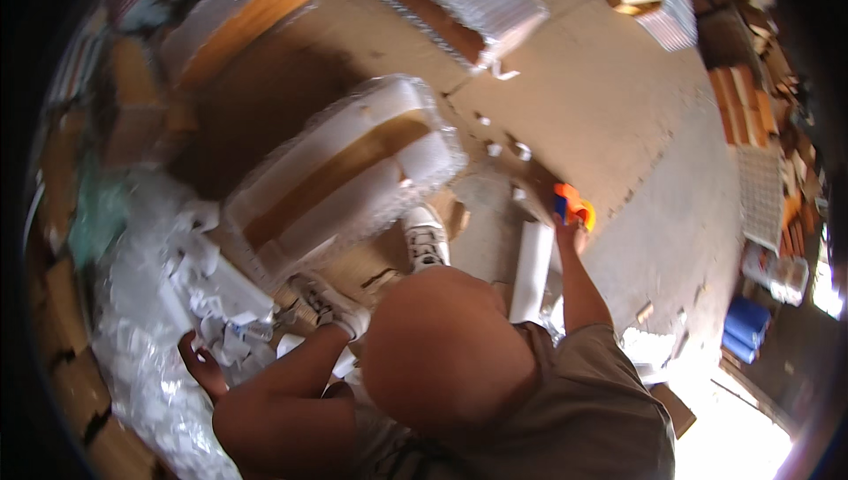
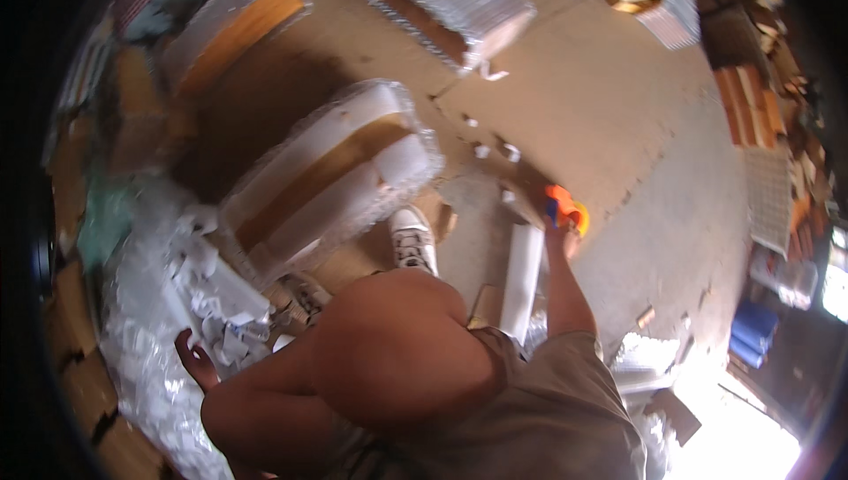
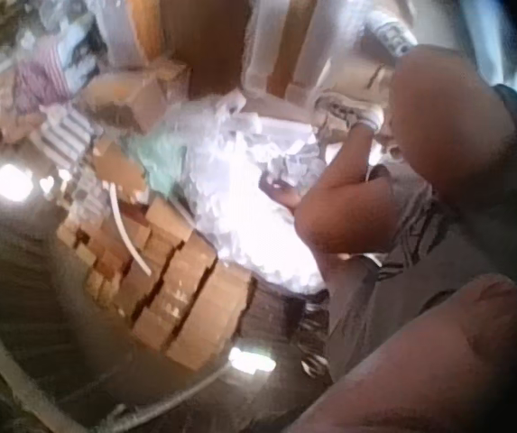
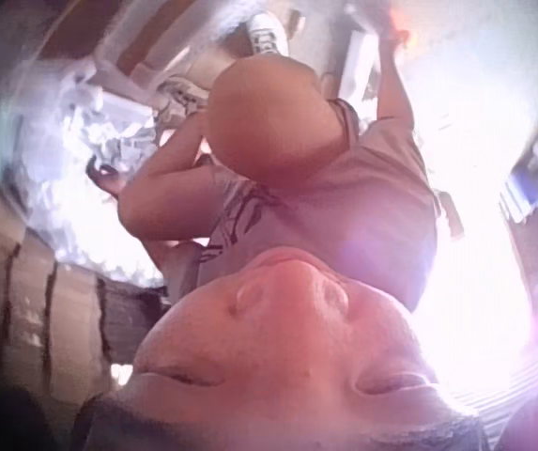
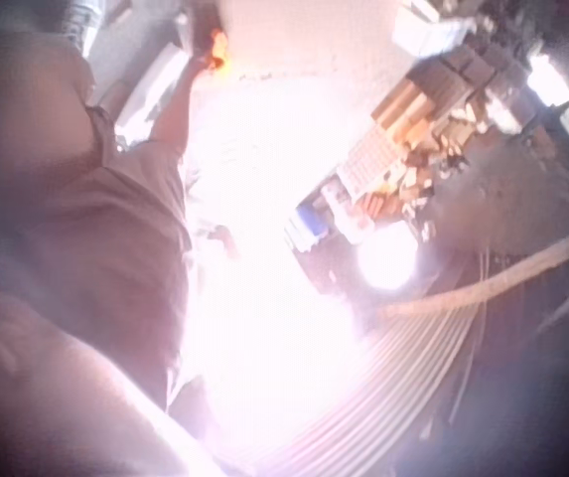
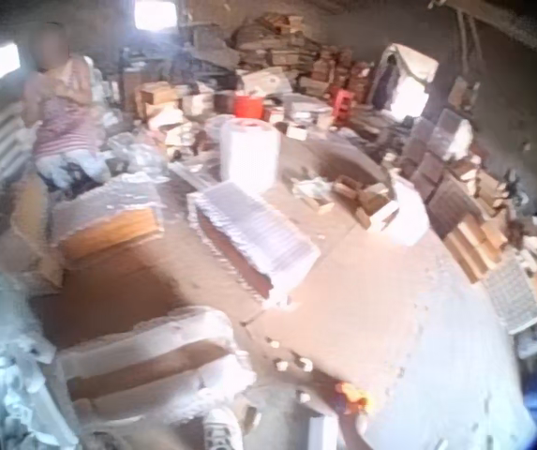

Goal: The person wraps wooden panels in bubble wrap and foam, using a tape dispenser to secure the packaging materials before placing them in a larger stack of packed items.

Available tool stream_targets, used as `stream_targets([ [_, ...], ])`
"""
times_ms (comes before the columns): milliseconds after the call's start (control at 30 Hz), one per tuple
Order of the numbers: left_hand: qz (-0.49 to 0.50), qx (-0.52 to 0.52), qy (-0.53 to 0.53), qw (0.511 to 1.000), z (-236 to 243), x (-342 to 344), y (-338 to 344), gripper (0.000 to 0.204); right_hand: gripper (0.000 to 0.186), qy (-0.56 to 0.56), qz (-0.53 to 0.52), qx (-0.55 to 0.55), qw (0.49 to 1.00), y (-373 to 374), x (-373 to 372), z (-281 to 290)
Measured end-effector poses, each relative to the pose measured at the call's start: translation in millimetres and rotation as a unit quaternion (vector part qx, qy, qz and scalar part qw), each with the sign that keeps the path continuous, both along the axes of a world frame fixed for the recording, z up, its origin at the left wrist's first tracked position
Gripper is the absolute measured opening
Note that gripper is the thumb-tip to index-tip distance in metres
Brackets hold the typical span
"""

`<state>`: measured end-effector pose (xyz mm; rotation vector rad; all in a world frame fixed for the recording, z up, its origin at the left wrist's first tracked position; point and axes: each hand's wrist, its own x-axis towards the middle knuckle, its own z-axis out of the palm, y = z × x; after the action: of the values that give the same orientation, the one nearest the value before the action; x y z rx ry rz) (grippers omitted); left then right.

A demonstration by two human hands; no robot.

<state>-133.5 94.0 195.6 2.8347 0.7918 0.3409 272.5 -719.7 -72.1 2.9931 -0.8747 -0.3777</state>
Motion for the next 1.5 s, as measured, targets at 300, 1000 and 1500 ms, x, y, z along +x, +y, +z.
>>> stream_targets([
  [300,-0.096,-0.027,-0.031,0.995,178,185,-62,0.026,0.042,-0.164,0.079,0.203,0.962,68,11,100],
  [1000,-0.456,-0.429,-0.069,0.777,195,387,-257,0.023,0.061,-0.308,0.611,0.398,0.611,292,41,359],
  [1500,-0.291,-0.526,0.041,0.798,66,467,-199,0.019,0.067,-0.123,0.566,0.550,0.602,333,77,271],
])
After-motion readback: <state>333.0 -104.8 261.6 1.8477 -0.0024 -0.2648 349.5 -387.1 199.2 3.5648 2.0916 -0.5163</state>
